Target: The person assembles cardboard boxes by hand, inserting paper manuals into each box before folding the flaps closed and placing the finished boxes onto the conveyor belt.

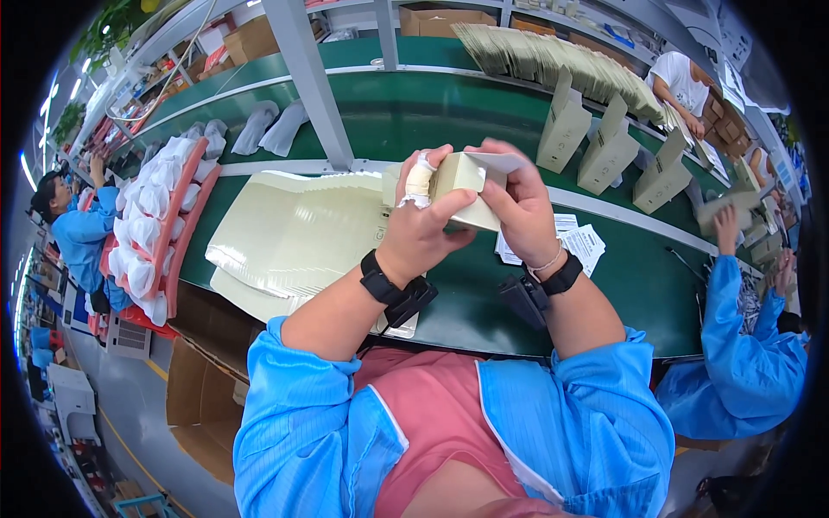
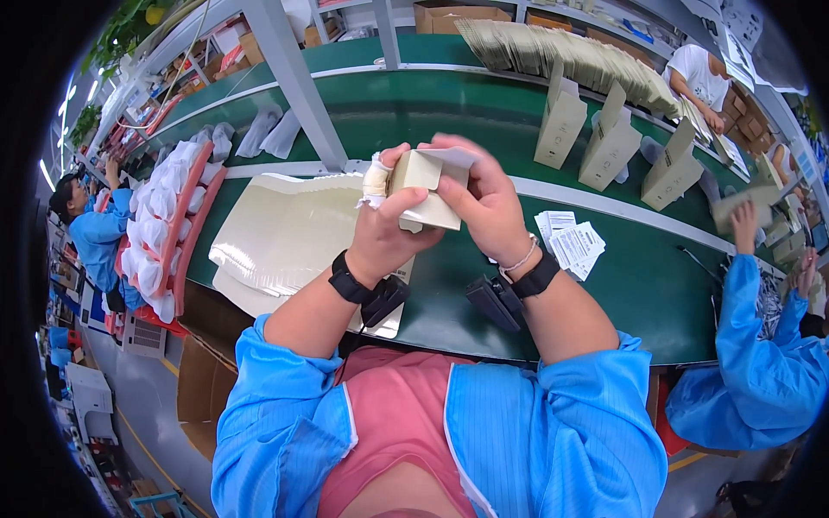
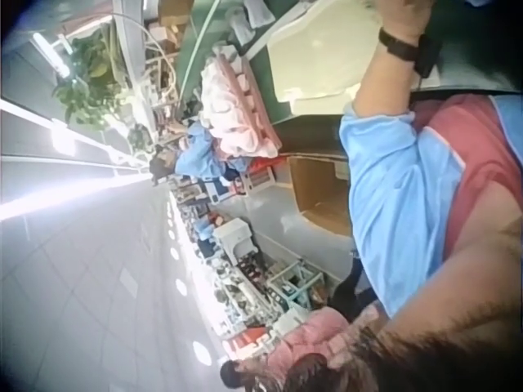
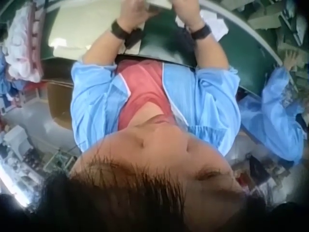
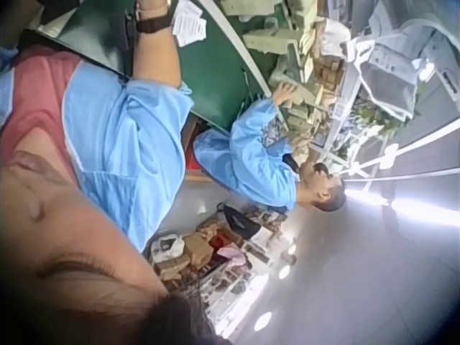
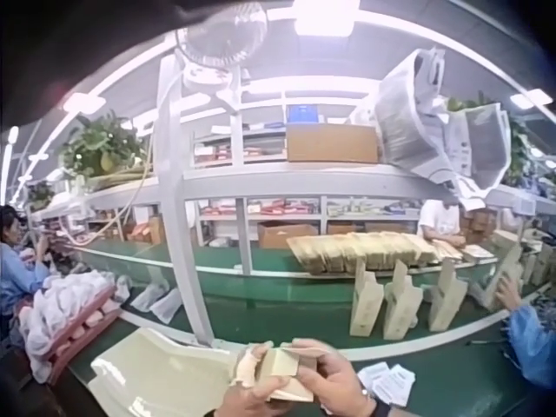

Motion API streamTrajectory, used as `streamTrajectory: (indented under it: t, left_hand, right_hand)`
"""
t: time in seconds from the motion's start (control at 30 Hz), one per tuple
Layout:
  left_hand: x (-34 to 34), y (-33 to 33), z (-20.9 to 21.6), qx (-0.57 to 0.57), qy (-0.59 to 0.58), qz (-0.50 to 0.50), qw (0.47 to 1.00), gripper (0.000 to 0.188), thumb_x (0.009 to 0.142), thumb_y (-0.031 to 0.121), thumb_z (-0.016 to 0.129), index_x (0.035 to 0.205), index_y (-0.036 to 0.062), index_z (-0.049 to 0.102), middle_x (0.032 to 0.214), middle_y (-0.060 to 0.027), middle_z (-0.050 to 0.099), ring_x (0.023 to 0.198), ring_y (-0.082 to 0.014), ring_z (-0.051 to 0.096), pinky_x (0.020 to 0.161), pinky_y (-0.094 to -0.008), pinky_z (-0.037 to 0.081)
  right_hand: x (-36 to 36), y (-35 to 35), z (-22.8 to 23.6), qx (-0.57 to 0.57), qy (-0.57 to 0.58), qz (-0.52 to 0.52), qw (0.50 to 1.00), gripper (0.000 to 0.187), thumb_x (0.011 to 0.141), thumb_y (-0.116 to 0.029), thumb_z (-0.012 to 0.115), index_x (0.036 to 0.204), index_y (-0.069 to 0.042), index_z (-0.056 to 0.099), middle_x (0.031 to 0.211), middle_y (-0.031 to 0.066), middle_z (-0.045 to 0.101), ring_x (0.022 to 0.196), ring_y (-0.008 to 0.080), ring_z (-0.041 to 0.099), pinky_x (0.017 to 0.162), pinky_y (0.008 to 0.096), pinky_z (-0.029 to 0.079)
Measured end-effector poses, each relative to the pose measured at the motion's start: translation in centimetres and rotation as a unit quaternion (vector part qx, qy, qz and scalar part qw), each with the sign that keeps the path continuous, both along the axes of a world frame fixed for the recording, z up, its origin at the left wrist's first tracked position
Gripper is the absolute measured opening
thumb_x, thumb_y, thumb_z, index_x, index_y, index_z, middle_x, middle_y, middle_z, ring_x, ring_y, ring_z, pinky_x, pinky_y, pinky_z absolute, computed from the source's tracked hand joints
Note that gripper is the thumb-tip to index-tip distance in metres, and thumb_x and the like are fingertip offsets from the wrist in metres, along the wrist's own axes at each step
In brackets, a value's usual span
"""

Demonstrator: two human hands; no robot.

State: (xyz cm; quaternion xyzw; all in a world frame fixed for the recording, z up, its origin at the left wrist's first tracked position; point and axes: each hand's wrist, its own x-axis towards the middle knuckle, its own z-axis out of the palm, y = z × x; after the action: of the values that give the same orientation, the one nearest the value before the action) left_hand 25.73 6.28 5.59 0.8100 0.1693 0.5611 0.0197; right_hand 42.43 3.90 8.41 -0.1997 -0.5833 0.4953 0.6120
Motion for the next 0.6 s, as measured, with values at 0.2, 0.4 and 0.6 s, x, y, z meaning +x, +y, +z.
streamTrajectory:
  t: [0.2, 0.4, 0.6]
  left_hand:
    - [0.3, 0.0, -0.8, -0.031, -0.065, -0.03, 0.997, 0.091, 0.046, 0.005, 0.082, 0.124, 0.0262, 0.041, 0.133, -0.0198, 0.041, 0.115, -0.045, 0.043, 0.094, -0.0491, 0.04]
    - [0.5, -0.3, -1.1, -0.022, -0.039, -0.004, 0.999, 0.094, 0.047, 0.005, 0.081, 0.129, 0.026, 0.039, 0.132, -0.019, 0.042, 0.115, -0.0443, 0.044, 0.095, -0.0492, 0.041]
    - [0.5, -0.7, -0.4, -0.05, -0.046, -0.042, 0.997, 0.098, 0.047, 0.004, 0.081, 0.132, 0.0274, 0.037, 0.132, -0.0184, 0.043, 0.113, -0.0441, 0.046, 0.094, -0.0486, 0.042]
  right_hand:
    - [0.9, -0.3, 1.1, 0.092, -0.18, -0.01, 0.979, 0.043, 0.089, -0.009, 0.059, 0.13, -0.004, 0.049, 0.132, 0.0136, 0.049, 0.118, 0.0207, 0.05, 0.099, 0.0326, 0.04]
    - [0.0, -1.0, 0.6, 0.042, -0.195, -0.098, 0.975, 0.037, 0.088, -0.007, 0.058, 0.125, -0.002, 0.055, 0.129, 0.0122, 0.053, 0.116, 0.0201, 0.052, 0.098, 0.032, 0.041]
    - [1.2, -1.6, 1.3, 0.171, -0.257, -0.151, 0.939, 0.036, 0.087, -0.007, 0.061, 0.122, -0.004, 0.058, 0.124, 0.011, 0.057, 0.11, 0.0168, 0.055, 0.093, 0.0291, 0.044]
